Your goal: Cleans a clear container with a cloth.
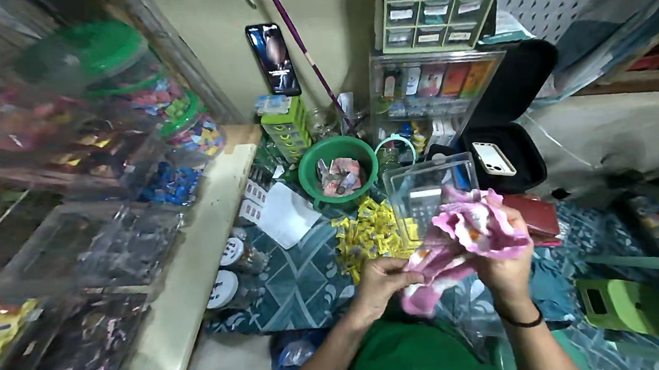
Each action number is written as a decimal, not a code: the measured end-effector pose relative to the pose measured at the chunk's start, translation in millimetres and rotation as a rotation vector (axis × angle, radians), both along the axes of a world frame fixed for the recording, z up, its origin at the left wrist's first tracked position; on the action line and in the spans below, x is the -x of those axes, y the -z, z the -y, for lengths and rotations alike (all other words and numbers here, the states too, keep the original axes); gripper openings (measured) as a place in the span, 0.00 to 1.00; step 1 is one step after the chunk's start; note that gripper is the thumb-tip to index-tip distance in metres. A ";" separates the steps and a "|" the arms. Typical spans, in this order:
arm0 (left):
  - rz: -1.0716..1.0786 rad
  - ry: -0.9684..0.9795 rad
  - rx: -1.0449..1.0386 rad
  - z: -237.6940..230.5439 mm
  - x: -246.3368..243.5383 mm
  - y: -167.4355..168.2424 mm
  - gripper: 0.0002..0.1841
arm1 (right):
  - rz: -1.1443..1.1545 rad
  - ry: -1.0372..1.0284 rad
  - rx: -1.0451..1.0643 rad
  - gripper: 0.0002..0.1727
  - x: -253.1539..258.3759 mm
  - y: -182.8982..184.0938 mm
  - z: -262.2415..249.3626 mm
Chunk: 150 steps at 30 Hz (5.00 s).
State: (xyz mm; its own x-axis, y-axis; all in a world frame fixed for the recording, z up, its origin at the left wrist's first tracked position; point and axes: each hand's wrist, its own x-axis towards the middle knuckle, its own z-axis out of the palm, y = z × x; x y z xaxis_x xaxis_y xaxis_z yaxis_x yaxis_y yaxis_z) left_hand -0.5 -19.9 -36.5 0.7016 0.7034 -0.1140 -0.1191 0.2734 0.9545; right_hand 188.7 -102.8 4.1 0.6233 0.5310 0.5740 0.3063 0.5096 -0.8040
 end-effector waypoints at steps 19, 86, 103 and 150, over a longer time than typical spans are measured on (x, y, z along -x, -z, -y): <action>0.454 0.017 0.330 -18.3 16.6 -63.2 0.40 | 0.890 -0.183 0.216 0.24 31.5 7.6 -39.0; 0.208 0.386 -0.164 12.4 15.8 -21.3 0.30 | 0.747 0.150 0.213 0.21 23.0 13.3 -46.0; -0.126 0.275 -0.313 23.6 20.4 -31.1 0.14 | 0.834 0.024 0.091 0.23 41.9 5.1 -36.7; 0.319 -0.013 0.213 -12.6 11.2 -45.7 0.40 | 0.904 -0.375 0.205 0.24 69.6 10.5 -3.1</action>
